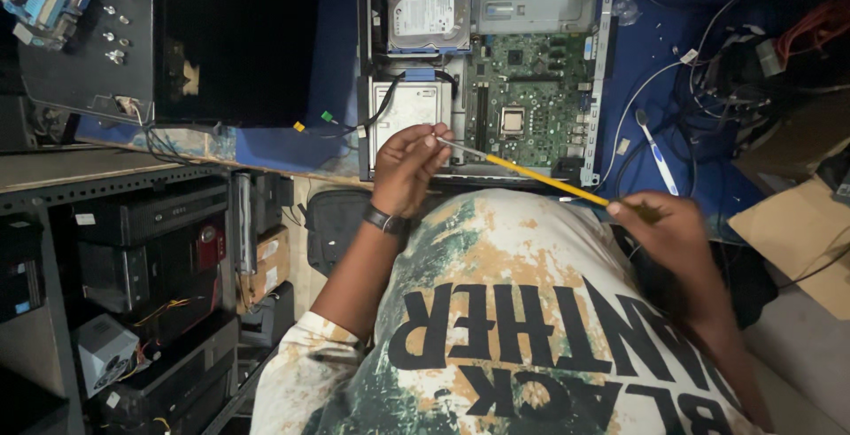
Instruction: The person installs a green circuit board into a desktop computer case and secures it with screws using a yellow screwdriver. They repeatedly pick up screws from the workbench and tighten them into the motherboard area.
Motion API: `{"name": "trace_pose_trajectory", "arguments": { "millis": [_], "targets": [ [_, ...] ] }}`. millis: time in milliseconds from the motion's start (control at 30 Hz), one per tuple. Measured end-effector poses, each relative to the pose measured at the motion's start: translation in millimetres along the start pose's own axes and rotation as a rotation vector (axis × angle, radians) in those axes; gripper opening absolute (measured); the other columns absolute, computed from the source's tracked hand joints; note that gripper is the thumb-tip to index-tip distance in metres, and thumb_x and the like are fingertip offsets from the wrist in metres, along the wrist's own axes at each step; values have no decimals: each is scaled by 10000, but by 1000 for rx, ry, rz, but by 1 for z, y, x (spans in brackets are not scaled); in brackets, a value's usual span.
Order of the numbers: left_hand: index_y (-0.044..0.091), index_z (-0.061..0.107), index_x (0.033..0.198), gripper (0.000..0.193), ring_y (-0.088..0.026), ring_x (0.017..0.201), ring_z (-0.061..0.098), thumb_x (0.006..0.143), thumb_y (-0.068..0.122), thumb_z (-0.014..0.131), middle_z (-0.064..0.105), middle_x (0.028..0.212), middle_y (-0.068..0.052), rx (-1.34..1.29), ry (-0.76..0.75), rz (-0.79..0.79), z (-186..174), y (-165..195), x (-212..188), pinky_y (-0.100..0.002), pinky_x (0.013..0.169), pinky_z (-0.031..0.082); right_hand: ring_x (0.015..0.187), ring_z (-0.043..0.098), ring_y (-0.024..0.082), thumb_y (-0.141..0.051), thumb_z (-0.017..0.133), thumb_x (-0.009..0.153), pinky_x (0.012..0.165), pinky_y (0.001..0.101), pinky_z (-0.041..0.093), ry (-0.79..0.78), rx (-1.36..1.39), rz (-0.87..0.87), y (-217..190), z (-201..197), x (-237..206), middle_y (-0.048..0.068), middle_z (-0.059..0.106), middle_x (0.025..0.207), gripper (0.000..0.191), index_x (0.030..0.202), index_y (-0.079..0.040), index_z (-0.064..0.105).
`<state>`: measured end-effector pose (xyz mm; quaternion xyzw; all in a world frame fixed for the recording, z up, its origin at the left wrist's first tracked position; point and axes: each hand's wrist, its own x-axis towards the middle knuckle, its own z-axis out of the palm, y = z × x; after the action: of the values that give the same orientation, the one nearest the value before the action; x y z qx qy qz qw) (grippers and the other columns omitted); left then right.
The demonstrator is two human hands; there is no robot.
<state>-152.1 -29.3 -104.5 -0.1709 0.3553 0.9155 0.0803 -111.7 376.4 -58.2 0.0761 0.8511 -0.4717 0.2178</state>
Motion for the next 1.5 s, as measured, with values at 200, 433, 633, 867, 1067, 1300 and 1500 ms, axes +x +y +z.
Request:
{"name": "trace_pose_trajectory", "arguments": {
  "millis": [200,433,633,867,1067,1300,1500],
  "targets": [
    [12,681,1196,181,-299,1135,716,1024,-6,627,721,1201,-194,-100,7,16,-4,-6,0,-388,960,610,578,579,53,-209,747,922,527,224,447,-101,148,74,7,4,4,7,716,713,178,958,-38,783],
    [23,689,1178,174,-298,1125,718,1018,3,627,731,1183,-188,-86,7,21,-7,-6,-2,-399,957,613,543,502,42,-201,747,941,487,226,373,-82,140,49,11,6,5,8,666,667,192,984,-17,786],
    [18,685,1162,161,-303,1138,719,1008,-6,646,729,1190,-196,-11,9,43,-8,-7,-2,-397,956,614,597,527,40,-223,746,946,530,224,400,-99,152,64,13,3,6,0,674,700,226,987,-3,783],
    [7,684,1162,168,-307,1117,719,997,10,651,734,1172,-191,1,30,27,-10,-11,2,-388,945,620,754,696,101,-189,770,901,685,225,548,-63,41,88,-4,-7,4,51,761,882,206,1026,-26,765],
    [17,692,1177,174,-269,1075,735,1006,37,671,744,1149,-151,68,-31,-14,-9,0,9,-388,944,623,831,697,198,-9,729,1014,725,290,595,19,721,-392,-50,-45,-24,213,672,1168,105,1076,22,649],
    [91,772,1128,189,-187,892,752,953,128,711,789,1001,-84,1076,-364,-36,23,6,17,-346,808,611,832,746,188,-5,643,918,727,313,655,146,718,-574,-113,-72,-43,187,685,1136,224,1133,-47,602],
    [120,781,1042,145,-290,936,734,908,118,726,775,1027,-102,1479,-648,203,44,-22,33,-394,838,575,980,775,230,8,663,963,742,327,636,-43,385,-781,-147,-49,-12,203,699,1135,217,1173,25,613]
  ]
}}
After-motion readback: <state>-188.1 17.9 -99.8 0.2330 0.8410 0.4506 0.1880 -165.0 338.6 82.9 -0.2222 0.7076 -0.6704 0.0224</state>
